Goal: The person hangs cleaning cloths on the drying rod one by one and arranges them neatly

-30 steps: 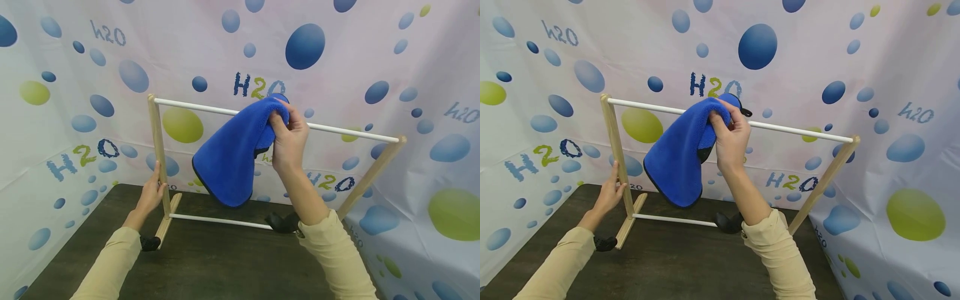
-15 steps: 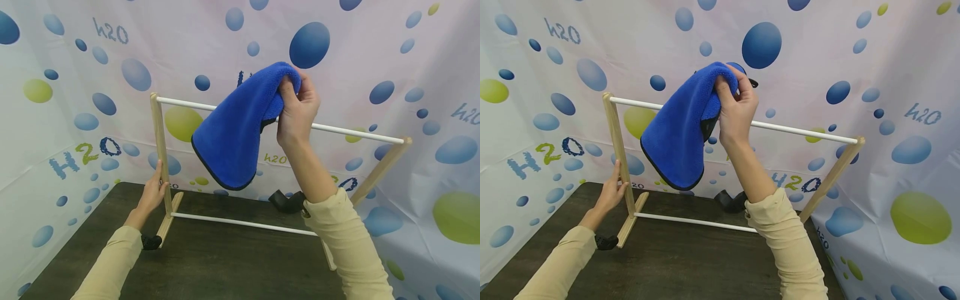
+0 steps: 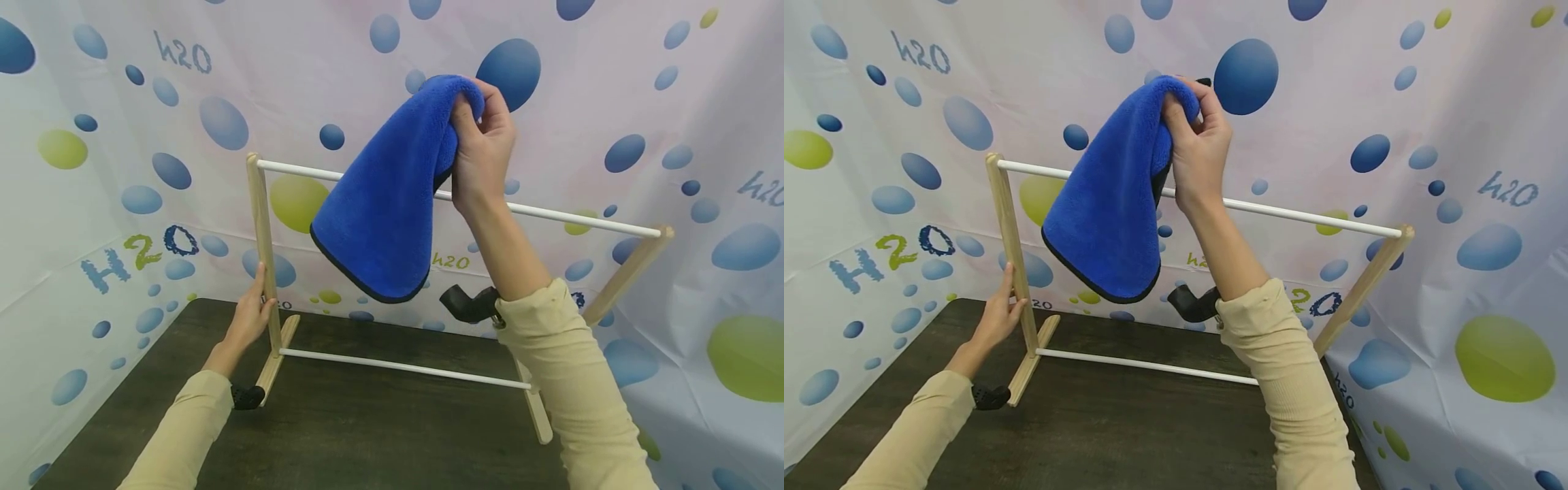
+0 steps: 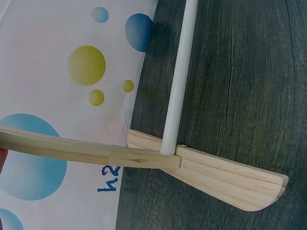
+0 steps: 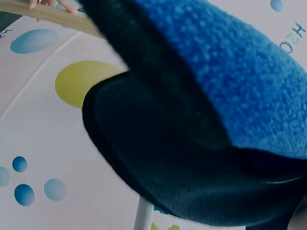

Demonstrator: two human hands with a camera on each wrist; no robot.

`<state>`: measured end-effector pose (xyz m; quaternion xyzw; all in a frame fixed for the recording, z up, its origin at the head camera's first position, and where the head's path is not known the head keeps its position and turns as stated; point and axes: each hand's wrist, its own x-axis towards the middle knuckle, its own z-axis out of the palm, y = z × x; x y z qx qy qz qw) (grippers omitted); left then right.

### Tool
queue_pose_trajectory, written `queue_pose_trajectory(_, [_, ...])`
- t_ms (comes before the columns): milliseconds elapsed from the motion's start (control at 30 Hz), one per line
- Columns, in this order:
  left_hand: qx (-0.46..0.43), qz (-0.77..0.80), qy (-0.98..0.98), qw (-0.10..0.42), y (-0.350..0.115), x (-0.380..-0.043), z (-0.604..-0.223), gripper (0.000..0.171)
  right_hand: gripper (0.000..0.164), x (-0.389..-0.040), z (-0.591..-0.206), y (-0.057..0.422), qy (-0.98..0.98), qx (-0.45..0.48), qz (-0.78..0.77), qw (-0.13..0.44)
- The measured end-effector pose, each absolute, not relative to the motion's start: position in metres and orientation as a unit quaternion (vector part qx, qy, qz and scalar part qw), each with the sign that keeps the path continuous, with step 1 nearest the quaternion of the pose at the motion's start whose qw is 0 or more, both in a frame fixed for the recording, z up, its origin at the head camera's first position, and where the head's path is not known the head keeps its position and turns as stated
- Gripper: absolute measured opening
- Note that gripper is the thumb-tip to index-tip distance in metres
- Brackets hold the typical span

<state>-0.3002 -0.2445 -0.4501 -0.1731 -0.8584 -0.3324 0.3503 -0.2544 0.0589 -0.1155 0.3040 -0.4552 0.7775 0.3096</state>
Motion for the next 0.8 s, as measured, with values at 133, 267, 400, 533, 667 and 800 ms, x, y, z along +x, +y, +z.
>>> queue_pose_trajectory(133, [-0.178,-0.334,-0.855,0.355,-0.243,-0.301,-0.45,0.098,0.018,-0.26,-0.111,0.062,-0.459,0.317,0.773,0.301])
queue_pose_trajectory(267, [-0.183,-0.336,-0.851,0.359,-0.242,-0.302,-0.45,0.099,0.017,-0.266,-0.111,0.069,-0.468,0.316,0.77,0.295])
queue_pose_trajectory(400, [-0.183,-0.334,-0.851,0.361,-0.242,-0.303,-0.451,0.099,0.016,-0.275,-0.115,0.078,-0.492,0.294,0.763,0.298])
queue_pose_trajectory(533, [-0.182,-0.332,-0.852,0.361,-0.242,-0.304,-0.452,0.099,0.016,-0.285,-0.123,0.091,-0.52,0.274,0.752,0.298])
queue_pose_trajectory(667, [-0.183,-0.33,-0.852,0.362,-0.241,-0.304,-0.453,0.099,0.015,-0.292,-0.133,0.106,-0.558,0.245,0.739,0.286])
queue_pose_trajectory(800, [-0.183,-0.329,-0.852,0.363,-0.242,-0.304,-0.453,0.098,0.014,-0.294,-0.141,0.117,-0.589,0.206,0.731,0.275])
